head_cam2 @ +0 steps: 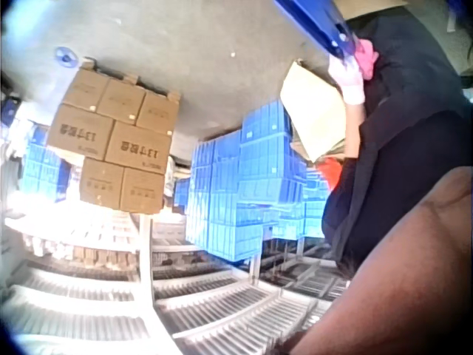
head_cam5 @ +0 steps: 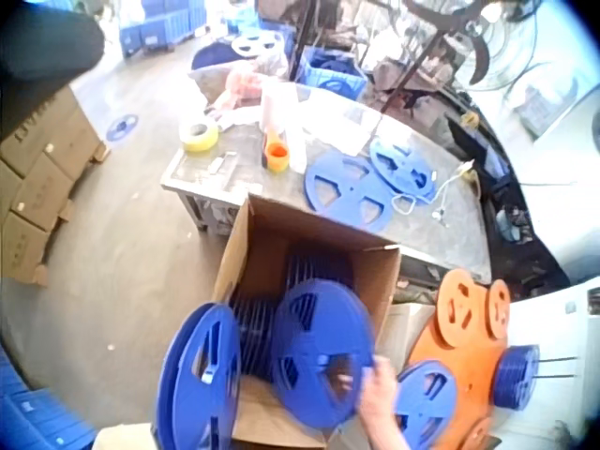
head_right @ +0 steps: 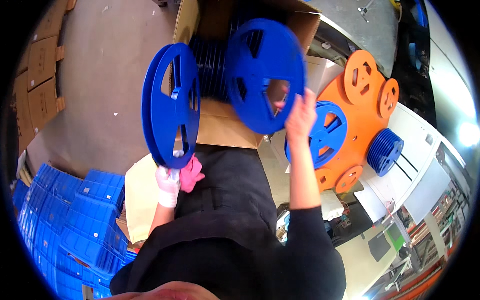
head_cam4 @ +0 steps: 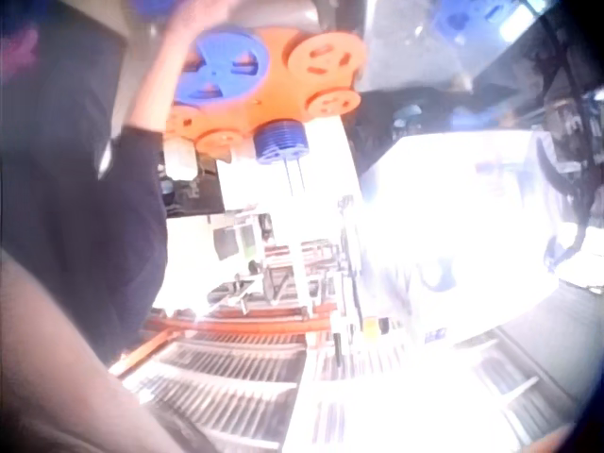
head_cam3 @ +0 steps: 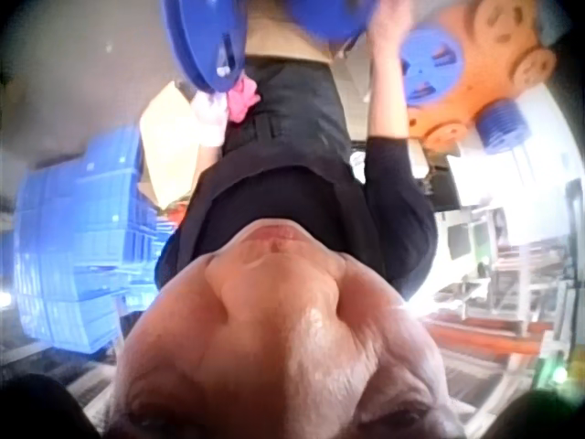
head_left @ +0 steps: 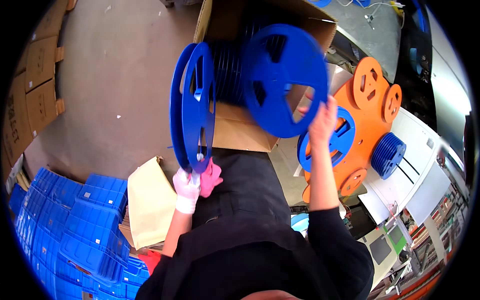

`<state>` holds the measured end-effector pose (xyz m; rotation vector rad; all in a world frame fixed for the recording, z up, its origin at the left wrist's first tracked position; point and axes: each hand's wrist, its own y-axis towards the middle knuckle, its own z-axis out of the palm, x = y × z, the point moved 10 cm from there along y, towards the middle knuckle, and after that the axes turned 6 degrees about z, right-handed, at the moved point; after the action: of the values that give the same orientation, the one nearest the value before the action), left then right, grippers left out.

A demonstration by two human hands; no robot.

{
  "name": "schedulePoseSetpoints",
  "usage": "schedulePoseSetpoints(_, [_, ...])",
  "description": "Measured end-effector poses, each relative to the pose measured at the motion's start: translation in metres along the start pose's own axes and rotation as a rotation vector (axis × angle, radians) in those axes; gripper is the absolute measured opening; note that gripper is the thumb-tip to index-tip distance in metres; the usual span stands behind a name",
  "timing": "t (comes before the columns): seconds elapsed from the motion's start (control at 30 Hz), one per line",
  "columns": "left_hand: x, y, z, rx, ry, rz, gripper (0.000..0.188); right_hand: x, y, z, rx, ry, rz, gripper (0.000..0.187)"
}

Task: The person wipes blue plastic spools with a pink cloth, handling them one at a time. They pick up each spool, wipe its surfaces, and place it into a cardboard box.

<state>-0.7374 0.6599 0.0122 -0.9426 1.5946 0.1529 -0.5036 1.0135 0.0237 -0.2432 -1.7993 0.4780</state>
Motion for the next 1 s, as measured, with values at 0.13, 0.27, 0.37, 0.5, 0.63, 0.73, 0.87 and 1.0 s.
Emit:
schedulePoseSetpoints(0.13, [-0.004, 0.062, 0.02, 0.003, -0.021, 0.088, 0.028, 0.081, -0.039, -0.083, -0.117, 0.08, -0.26, 0.018])
schedulePoseSetpoints(0.27, [0.011, 0.123, 0.056, -0.038, -0.062, 0.062, 0.028, 0.084, -0.068, -0.115, -0.234, 0.081, -0.248, 0.018])
schedulePoseSetpoints(0.37, [0.017, 0.152, 0.078, -0.024, -0.242, -0.028, 0.027, 0.067, -0.079, -0.112, -0.254, 0.068, -0.22, 0.02])
schedulePoseSetpoints(0.5, [0.013, 0.163, 0.088, -0.003, -0.441, -0.117, 0.025, 0.037, -0.083, -0.103, -0.175, 0.106, -0.158, 0.023])
schedulePoseSetpoints(0.63, [-0.007, 0.144, 0.079, 0.024, -0.404, -0.166, 0.026, 0.03, -0.09, -0.131, -0.263, 0.231, -0.047, 0.026])
schedulePoseSetpoints(0.73, [-0.015, 0.121, 0.065, 0.066, -0.341, -0.173, 0.026, 0.068, -0.095, -0.186, -0.375, 0.203, -0.278, 0.027])
schedulePoseSetpoints(0.87, [-0.016, 0.097, 0.066, 0.08, -0.457, -0.162, 0.026, 0.121, -0.096, -0.237, -0.573, -0.234, -0.633, 0.028])
schedulePoseSetpoints(1.0, [-0.017, 0.083, 0.074, 0.06, -0.385, -0.221, 0.027, 0.107, -0.007, -0.246, -0.53, -0.658, -0.68, 0.036])
